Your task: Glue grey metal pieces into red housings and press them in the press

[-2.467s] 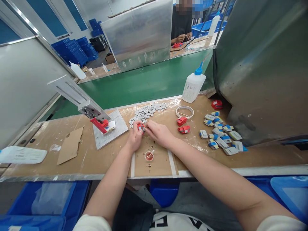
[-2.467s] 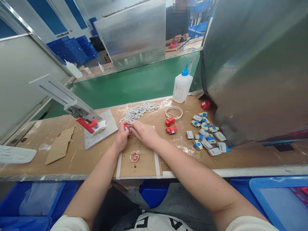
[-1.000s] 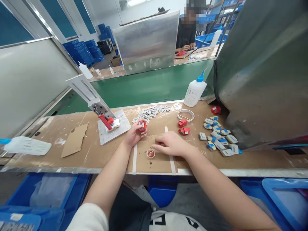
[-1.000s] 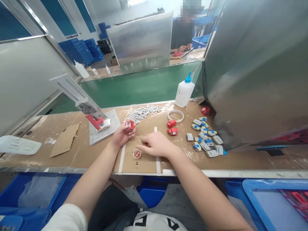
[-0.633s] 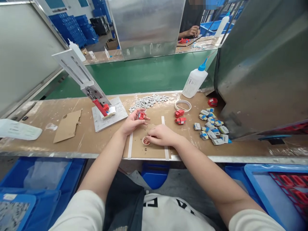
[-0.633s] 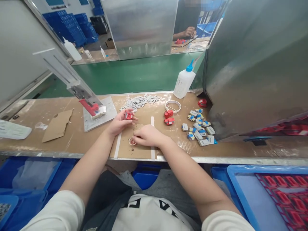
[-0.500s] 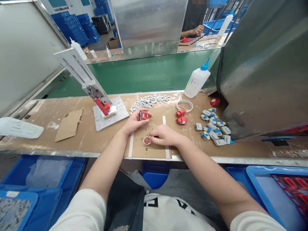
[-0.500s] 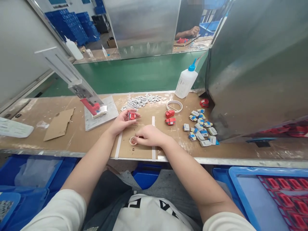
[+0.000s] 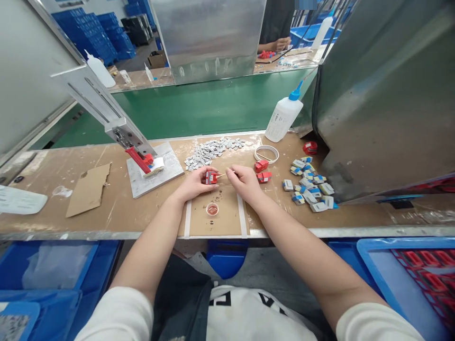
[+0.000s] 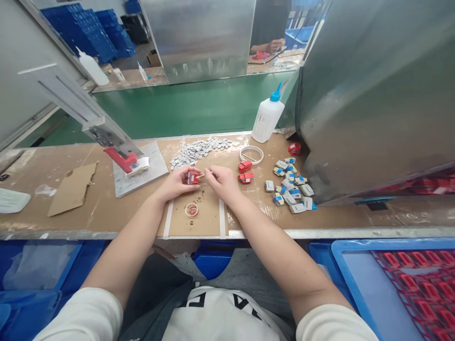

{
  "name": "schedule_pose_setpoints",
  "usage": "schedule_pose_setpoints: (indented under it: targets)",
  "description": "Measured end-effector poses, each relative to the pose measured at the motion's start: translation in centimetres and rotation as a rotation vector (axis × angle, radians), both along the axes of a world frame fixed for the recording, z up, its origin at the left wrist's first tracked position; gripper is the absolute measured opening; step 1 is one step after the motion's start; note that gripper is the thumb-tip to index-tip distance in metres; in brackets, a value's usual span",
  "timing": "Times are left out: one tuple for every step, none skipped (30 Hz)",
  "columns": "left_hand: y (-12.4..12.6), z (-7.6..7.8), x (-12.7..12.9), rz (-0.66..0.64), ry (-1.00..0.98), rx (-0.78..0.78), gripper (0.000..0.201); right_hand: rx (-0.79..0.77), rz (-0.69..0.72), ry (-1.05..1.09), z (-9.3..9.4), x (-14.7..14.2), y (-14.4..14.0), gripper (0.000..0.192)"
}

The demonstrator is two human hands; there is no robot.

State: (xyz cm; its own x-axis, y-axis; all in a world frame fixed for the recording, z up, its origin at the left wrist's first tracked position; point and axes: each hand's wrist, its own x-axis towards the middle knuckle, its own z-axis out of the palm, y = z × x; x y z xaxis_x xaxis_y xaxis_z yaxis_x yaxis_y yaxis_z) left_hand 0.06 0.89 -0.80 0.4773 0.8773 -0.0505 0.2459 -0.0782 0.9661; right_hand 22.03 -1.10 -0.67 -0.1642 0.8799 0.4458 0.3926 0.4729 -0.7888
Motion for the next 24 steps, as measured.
schedule_pose_setpoints:
  targets:
    - [-0.04, 0.12, 0.07, 0.003, 0.019, 0.007, 0.060, -0.008, -0.001, -0.026, -0.03, -0.11, 0.13, 0.042]
    - [-0.07, 0.22, 0.13, 0.005, 0.031, 0.011, 0.060, -0.018, 0.000, -0.054, -0.05, -0.21, 0.24, 0.042]
    - [-0.09, 0.28, 0.19, 0.003, 0.039, 0.013, 0.060, -0.029, 0.001, -0.083, -0.06, -0.31, 0.33, 0.041]
    - [-0.08, 0.31, 0.23, 0.002, 0.042, 0.014, 0.060, -0.038, 0.001, -0.114, -0.05, -0.38, 0.38, 0.041]
    - [-0.06, 0.31, 0.27, 0.001, 0.043, 0.014, 0.060, -0.045, -0.001, -0.146, -0.02, -0.44, 0.40, 0.041]
    - [-0.02, 0.28, 0.30, 0.002, 0.043, 0.016, 0.060, -0.046, -0.009, -0.179, 0.03, -0.47, 0.38, 0.040]
    - [0.02, 0.24, 0.31, 0.004, 0.044, 0.016, 0.060, -0.042, -0.022, -0.214, 0.11, -0.48, 0.34, 0.040]
    - [0.07, 0.19, 0.32, 0.007, 0.048, 0.019, 0.060, -0.036, -0.038, -0.247, 0.19, -0.47, 0.27, 0.039]
    - [0.12, 0.15, 0.33, 0.012, 0.054, 0.023, 0.060, -0.030, -0.050, -0.275, 0.28, -0.45, 0.20, 0.039]
    - [0.15, 0.12, 0.33, 0.017, 0.061, 0.026, 0.060, -0.025, -0.052, -0.298, 0.35, -0.43, 0.12, 0.039]
    - [0.18, 0.10, 0.34, 0.022, 0.067, 0.028, 0.060, -0.023, -0.043, -0.312, 0.40, -0.42, 0.05, 0.039]
    - [0.19, 0.10, 0.35, 0.027, 0.068, 0.028, 0.060, -0.024, -0.024, -0.318, 0.42, -0.42, 0.01, 0.039]
    - [0.20, 0.10, 0.37, 0.032, 0.066, 0.027, 0.060, -0.027, -0.001, -0.315, 0.42, -0.44, -0.01, 0.039]
    - [0.20, 0.11, 0.39, 0.037, 0.061, 0.025, 0.060, -0.029, 0.021, -0.304, 0.40, -0.49, 0.01, 0.040]
    - [0.20, 0.12, 0.40, 0.040, 0.056, 0.023, 0.060, -0.030, 0.035, -0.287, 0.36, -0.56, 0.05, 0.041]
    - [0.20, 0.14, 0.41, 0.041, 0.055, 0.024, 0.060, -0.029, 0.039, -0.267, 0.31, -0.64, 0.11, 0.041]
    - [0.19, 0.15, 0.42, 0.042, 0.055, 0.028, 0.059, -0.027, 0.031, -0.246, 0.27, -0.70, 0.19, 0.041]
    - [0.19, 0.16, 0.41, 0.043, 0.057, 0.034, 0.058, -0.026, 0.016, -0.230, 0.23, -0.75, 0.27, 0.042]
    - [0.19, 0.15, 0.40, 0.042, 0.060, 0.041, 0.057, -0.024, -0.004, -0.217, 0.21, -0.76, 0.34, 0.042]
    - [0.20, 0.13, 0.38, 0.044, 0.062, 0.047, 0.056, -0.022, -0.022, -0.205, 0.20, -0.72, 0.38, 0.042]
    - [0.21, 0.10, 0.35, 0.044, 0.061, 0.051, 0.056, -0.016, -0.034, -0.189, 0.20, -0.64, 0.36, 0.042]
    - [0.23, 0.05, 0.32, 0.046, 0.055, 0.050, 0.056, -0.007, -0.032, -0.169, 0.23, -0.51, 0.29, 0.043]
    - [0.25, -0.01, 0.28, 0.046, 0.043, 0.043, 0.057, 0.004, -0.010, -0.146, 0.28, -0.35, 0.14, 0.043]
    - [0.27, -0.08, 0.24, 0.045, 0.021, 0.031, 0.058, 0.013, 0.044, -0.127, 0.34, -0.19, -0.09, 0.044]
